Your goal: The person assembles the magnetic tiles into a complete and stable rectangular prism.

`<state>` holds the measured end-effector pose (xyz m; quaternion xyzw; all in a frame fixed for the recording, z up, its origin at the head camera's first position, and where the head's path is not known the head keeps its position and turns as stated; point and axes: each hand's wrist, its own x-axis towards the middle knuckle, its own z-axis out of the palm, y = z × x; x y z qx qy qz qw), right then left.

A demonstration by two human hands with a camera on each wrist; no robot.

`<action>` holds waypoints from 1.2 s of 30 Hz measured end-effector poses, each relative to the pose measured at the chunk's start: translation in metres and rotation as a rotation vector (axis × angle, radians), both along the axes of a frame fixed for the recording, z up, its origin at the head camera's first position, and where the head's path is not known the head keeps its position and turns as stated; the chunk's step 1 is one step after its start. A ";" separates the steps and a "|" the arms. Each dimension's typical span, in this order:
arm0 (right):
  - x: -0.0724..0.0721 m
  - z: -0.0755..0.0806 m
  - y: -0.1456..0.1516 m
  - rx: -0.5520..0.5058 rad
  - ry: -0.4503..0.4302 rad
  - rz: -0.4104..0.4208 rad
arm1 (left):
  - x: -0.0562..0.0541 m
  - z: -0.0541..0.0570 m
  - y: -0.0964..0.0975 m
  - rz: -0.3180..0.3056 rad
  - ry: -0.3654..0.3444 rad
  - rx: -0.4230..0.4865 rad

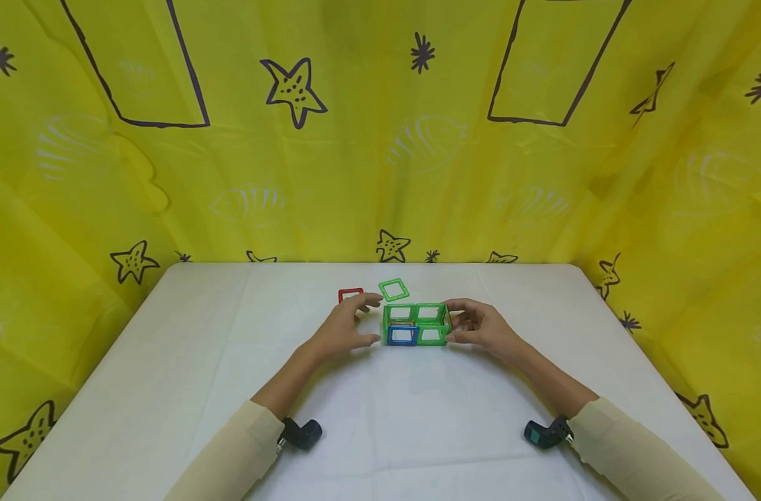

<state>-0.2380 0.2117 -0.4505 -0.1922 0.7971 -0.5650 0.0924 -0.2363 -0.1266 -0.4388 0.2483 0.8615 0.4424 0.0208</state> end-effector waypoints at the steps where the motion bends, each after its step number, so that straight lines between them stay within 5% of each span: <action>1: 0.000 0.000 0.000 0.000 -0.001 -0.001 | -0.001 0.000 -0.001 0.007 0.012 -0.005; 8: 0.001 0.000 0.000 0.007 0.011 0.006 | -0.005 -0.001 -0.008 0.156 0.070 -0.015; 16: 0.001 0.001 0.001 0.027 -0.017 0.014 | -0.017 -0.004 -0.021 0.355 0.032 -0.087; 21: 0.001 0.001 0.001 0.049 -0.020 0.021 | -0.028 -0.009 -0.036 0.345 0.028 -0.142; 36: 0.002 0.000 0.001 0.060 -0.037 0.025 | -0.033 -0.010 -0.045 0.345 -0.023 -0.204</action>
